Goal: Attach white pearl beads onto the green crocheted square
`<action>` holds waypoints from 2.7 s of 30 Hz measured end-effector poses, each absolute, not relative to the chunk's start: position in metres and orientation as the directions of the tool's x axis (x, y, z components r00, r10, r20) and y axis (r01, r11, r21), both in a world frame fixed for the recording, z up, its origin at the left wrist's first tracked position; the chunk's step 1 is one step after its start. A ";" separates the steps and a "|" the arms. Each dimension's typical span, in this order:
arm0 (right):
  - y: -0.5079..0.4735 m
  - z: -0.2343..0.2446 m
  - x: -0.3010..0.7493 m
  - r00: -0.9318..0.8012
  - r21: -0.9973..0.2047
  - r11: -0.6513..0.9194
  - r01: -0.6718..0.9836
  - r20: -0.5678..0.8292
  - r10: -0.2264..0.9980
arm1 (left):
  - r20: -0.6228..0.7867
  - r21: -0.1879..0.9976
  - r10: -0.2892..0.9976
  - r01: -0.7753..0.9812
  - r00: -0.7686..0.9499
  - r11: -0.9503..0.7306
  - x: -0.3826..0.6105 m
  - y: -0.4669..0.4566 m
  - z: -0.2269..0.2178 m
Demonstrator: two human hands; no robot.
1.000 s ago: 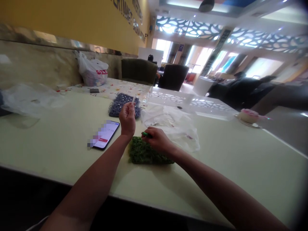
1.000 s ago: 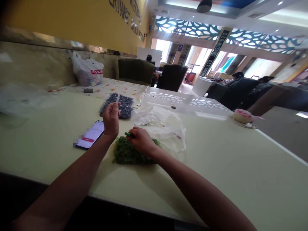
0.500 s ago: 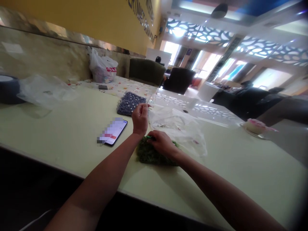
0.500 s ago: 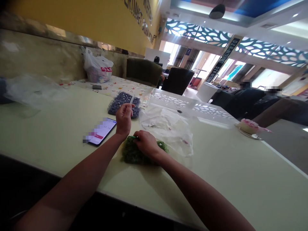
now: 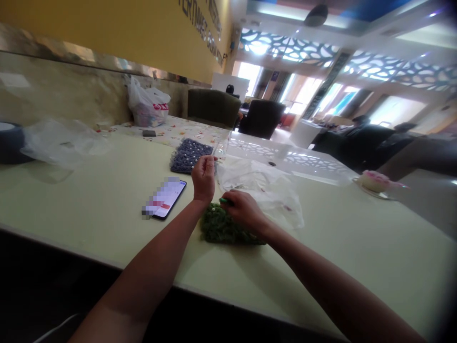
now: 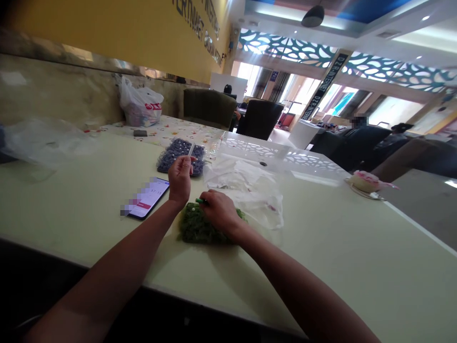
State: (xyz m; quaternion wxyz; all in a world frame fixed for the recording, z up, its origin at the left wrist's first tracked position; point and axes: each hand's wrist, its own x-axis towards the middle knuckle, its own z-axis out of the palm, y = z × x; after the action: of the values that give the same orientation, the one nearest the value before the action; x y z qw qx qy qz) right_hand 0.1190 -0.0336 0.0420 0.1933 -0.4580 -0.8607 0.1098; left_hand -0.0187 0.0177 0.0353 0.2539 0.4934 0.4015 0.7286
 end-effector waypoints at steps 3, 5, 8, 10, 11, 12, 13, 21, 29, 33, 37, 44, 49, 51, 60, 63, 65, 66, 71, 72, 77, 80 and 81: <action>-0.042 0.056 0.142 -0.413 -0.428 0.548 0.718 0.372 0.831 | 0.546 0.792 0.719 -0.015 -0.431 -0.611 -0.018 0.019 0.034; -0.046 0.059 0.161 -0.332 -0.459 0.508 0.729 0.412 0.849 | 0.549 0.788 0.720 -0.026 -0.425 -0.615 -0.017 0.020 0.033; -0.047 0.050 0.189 -0.208 -0.506 0.415 0.756 0.416 0.885 | 0.543 0.786 0.725 -0.048 -0.424 -0.616 -0.016 0.022 0.031; -0.046 0.041 0.205 -0.159 -0.531 0.372 0.761 0.403 0.901 | 0.539 0.786 0.730 -0.061 -0.421 -0.615 -0.016 0.023 0.029; -0.046 0.036 0.212 -0.145 -0.539 0.356 0.763 0.395 0.907 | 0.535 0.788 0.733 -0.064 -0.420 -0.612 -0.016 0.023 0.029; -0.045 0.032 0.218 -0.132 -0.545 0.341 0.766 0.387 0.913 | 0.532 0.791 0.736 -0.066 -0.419 -0.609 -0.016 0.023 0.029; -0.044 0.028 0.224 -0.118 -0.548 0.327 0.770 0.380 0.917 | 0.528 0.793 0.738 -0.066 -0.420 -0.605 -0.016 0.023 0.029; -0.030 0.023 0.252 -0.062 -0.561 0.252 0.789 0.335 0.940 | 0.592 0.759 0.704 -0.023 -0.391 -0.651 -0.003 0.007 0.036; 0.005 0.028 0.240 -0.153 -0.452 0.250 0.856 0.239 0.959 | 0.704 0.706 0.680 0.108 -0.204 -0.699 0.017 -0.023 0.036; 0.038 0.026 0.221 -0.183 -0.353 0.228 0.907 0.157 0.971 | 0.709 0.705 0.688 0.156 -0.153 -0.692 0.018 -0.025 0.034; 0.069 0.018 0.201 -0.181 -0.272 0.193 0.943 0.067 0.981 | 0.697 0.717 0.701 0.147 -0.155 -0.681 0.018 -0.025 0.034; 0.095 0.016 0.170 -0.197 -0.264 0.184 0.947 -0.024 0.980 | 0.708 0.706 0.693 0.121 -0.136 -0.698 0.019 -0.030 0.037; 0.093 0.016 0.157 -0.205 -0.297 0.173 0.939 -0.080 0.975 | 0.712 0.702 0.691 0.121 -0.126 -0.702 0.019 -0.031 0.039; 0.091 0.013 0.154 -0.197 -0.318 0.159 0.935 -0.088 0.977 | 0.710 0.704 0.693 0.112 -0.126 -0.701 0.019 -0.031 0.039; 0.076 0.020 0.172 -0.192 -0.637 0.135 0.759 -0.020 0.981 | 0.653 0.757 0.744 0.082 -0.143 -0.648 0.020 -0.030 0.040; 0.045 0.024 0.192 -0.196 -0.783 0.109 0.612 -0.016 0.981 | 0.626 0.780 0.773 0.067 -0.106 -0.622 0.021 -0.032 0.041; 0.018 0.026 0.207 -0.221 -0.853 0.092 0.513 -0.028 0.975 | 0.599 0.800 0.799 0.077 -0.043 -0.596 0.024 -0.036 0.041; 0.004 0.027 0.214 -0.236 -0.893 0.082 0.443 -0.028 0.971 | 0.581 0.811 0.814 0.091 -0.008 -0.578 0.025 -0.037 0.041; -0.049 0.032 0.228 -0.298 -0.985 -0.054 -0.166 -0.002 0.955 | 0.458 0.863 0.876 0.161 0.153 -0.479 0.039 -0.045 0.038; -0.055 0.033 0.227 -0.295 -0.974 -0.054 -0.221 0.014 0.955 | 0.434 0.872 0.881 0.155 0.189 -0.464 0.042 -0.046 0.037; -0.066 0.034 0.221 -0.262 -0.949 -0.001 -0.315 0.085 0.961 | 0.376 0.907 0.884 0.087 0.277 -0.413 0.051 -0.052 0.035; -0.066 0.031 0.221 -0.254 -0.944 -0.006 -0.329 0.082 0.964 | 0.375 0.904 0.885 0.104 0.277 -0.415 0.052 -0.055 0.035; -0.066 0.030 0.221 -0.252 -0.941 -0.013 -0.337 0.077 0.965 | 0.375 0.902 0.886 0.115 0.273 -0.417 0.052 -0.056 0.035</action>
State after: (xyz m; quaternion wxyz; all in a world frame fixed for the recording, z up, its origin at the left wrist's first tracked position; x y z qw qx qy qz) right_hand 0.2206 -0.0661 0.0296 0.5156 -0.3290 -0.4771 0.6312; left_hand 0.0525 -0.0561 0.0345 0.4001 0.6902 0.3626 0.4818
